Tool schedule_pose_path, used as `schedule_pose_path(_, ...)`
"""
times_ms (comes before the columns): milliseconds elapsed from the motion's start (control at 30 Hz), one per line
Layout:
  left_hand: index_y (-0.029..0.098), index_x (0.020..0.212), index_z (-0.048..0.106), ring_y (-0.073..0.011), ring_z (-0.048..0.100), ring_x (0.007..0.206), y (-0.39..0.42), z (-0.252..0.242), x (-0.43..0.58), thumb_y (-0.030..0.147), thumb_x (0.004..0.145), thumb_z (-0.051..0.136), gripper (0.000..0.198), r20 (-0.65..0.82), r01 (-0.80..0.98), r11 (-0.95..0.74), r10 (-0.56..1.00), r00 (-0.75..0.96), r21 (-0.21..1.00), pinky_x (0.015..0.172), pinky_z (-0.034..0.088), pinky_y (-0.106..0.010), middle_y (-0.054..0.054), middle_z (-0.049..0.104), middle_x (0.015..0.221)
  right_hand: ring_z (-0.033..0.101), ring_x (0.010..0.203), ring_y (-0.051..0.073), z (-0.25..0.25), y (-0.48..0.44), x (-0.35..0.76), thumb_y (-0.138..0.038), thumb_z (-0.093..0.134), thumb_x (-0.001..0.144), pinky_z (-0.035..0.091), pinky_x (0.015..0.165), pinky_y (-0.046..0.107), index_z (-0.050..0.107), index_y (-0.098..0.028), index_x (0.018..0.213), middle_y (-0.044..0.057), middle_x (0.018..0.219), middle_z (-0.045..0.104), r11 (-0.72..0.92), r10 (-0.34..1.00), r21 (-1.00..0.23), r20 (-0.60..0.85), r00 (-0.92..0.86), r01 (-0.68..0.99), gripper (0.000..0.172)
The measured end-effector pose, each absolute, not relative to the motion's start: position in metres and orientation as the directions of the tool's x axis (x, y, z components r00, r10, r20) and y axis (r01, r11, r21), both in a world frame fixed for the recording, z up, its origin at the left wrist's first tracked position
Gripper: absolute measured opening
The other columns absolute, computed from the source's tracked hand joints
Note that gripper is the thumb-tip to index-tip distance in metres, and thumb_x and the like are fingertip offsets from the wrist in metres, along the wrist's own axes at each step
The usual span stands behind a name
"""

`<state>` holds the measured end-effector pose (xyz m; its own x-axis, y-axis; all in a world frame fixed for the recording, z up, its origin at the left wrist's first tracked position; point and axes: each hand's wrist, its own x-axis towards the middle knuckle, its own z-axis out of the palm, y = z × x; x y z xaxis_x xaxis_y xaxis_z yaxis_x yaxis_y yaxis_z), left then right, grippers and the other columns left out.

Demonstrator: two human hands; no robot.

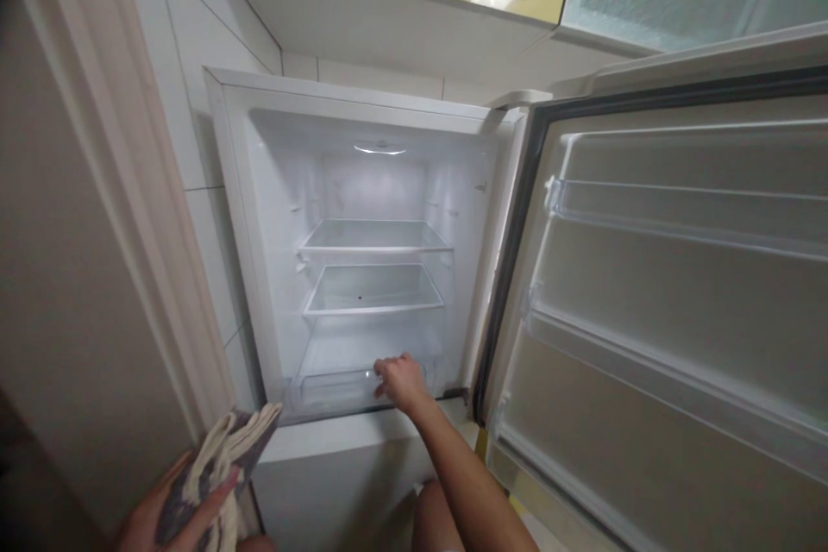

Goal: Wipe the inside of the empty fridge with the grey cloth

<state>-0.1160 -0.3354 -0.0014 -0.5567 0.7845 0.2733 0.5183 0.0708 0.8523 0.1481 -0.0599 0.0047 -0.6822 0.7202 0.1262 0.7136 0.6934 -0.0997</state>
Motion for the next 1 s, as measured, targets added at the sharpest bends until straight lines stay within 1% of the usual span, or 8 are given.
schedule_pose_path(200,0.025,0.118,0.075,-0.0277,0.075,0.115,-0.278,0.066,-0.094,0.071,0.087,0.065,0.056,0.438,0.617,-0.053,0.751,-0.494,0.785,0.101,0.059,-0.033,-0.005,0.081,0.12,0.067,0.119,0.026,0.006,-0.031,0.151,-0.024,0.086,0.087,0.044,0.106,0.038,0.074,-0.023,0.116,0.007,0.12,0.075,0.674,0.731,-0.093,0.231,-0.642,0.733,0.031)
schedule_pose_path(300,0.024,0.126,0.071,-0.0281,0.073,0.119,-0.233,0.091,-0.092,0.065,0.093,0.059,0.055,0.515,0.702,-0.069,0.732,-0.447,0.709,0.104,0.056,-0.035,-0.007,0.078,0.127,0.065,0.121,0.028,-0.018,-0.036,0.16,-0.021,0.084,0.087,0.046,0.106,0.041,0.07,-0.024,0.131,0.009,0.128,0.072,0.676,0.708,-0.118,0.375,-0.598,0.727,0.046)
schedule_pose_path(400,0.022,0.139,0.064,-0.0291,0.07,0.121,-0.182,0.119,-0.087,0.044,0.096,0.056,0.048,0.58,0.85,-0.013,0.736,-0.349,0.527,0.107,0.054,-0.038,-0.009,0.072,0.137,0.062,0.13,0.029,-0.049,-0.044,0.163,-0.017,0.082,0.087,0.047,0.111,0.043,0.061,-0.027,0.148,0.012,0.142,0.067,0.755,0.587,-0.092,0.536,-0.606,0.649,0.065)
schedule_pose_path(533,0.025,0.15,0.057,-0.032,0.067,0.12,-0.118,0.152,-0.069,0.022,0.096,0.054,0.054,0.557,0.977,0.095,0.81,-0.186,0.188,0.105,0.051,-0.042,-0.012,0.068,0.137,0.059,0.135,0.03,-0.077,-0.047,0.149,-0.015,0.081,0.087,0.046,0.117,0.048,0.061,-0.028,0.149,0.013,0.147,0.064,0.763,0.551,-0.099,0.617,-0.562,0.639,0.067)
schedule_pose_path(633,0.025,0.154,0.052,-0.0351,0.057,0.135,-0.071,0.161,-0.062,0.018,0.097,0.054,0.058,0.541,0.991,0.12,0.831,-0.129,0.053,0.115,0.041,-0.047,-0.015,0.064,0.144,0.058,0.137,0.031,-0.087,-0.043,0.135,-0.013,0.076,0.089,0.047,0.117,0.049,0.059,-0.027,0.151,0.015,0.148,0.063,0.746,0.551,-0.104,0.649,-0.523,0.657,0.066)
schedule_pose_path(733,0.021,0.163,0.04,-0.0372,0.046,0.15,-0.026,0.152,-0.074,0.037,0.099,0.062,0.07,0.431,0.99,0.117,0.892,-0.137,0.074,0.123,0.032,-0.049,-0.02,0.055,0.158,0.055,0.143,0.028,-0.098,-0.042,0.135,-0.019,0.067,0.098,0.044,0.119,0.046,0.054,-0.027,0.155,0.014,0.155,0.06,0.834,0.405,0.002,0.677,-0.614,0.552,0.059)
schedule_pose_path(833,0.009,0.159,0.046,-0.039,0.057,0.141,0.008,0.13,-0.102,0.067,0.098,0.052,0.084,0.222,0.975,0.174,0.954,-0.202,0.139,0.117,0.041,-0.048,-0.027,0.06,0.152,0.058,0.138,0.024,-0.108,-0.042,0.15,-0.035,0.057,0.106,0.046,0.115,0.039,0.055,-0.028,0.151,0.008,0.152,0.064,0.933,0.25,0.071,0.575,-0.779,0.352,0.046)
schedule_pose_path(1000,0.002,0.156,0.049,-0.0433,0.043,0.154,0.036,0.097,-0.127,0.069,0.102,0.037,0.087,0.122,0.973,0.184,0.972,-0.202,0.141,0.125,0.03,-0.055,-0.033,0.046,0.163,0.063,0.125,0.024,-0.116,-0.038,0.161,-0.058,0.053,0.106,0.046,0.109,0.037,0.057,-0.029,0.144,0.005,0.145,0.068,0.952,0.301,-0.084,0.428,-0.852,0.295,0.047)
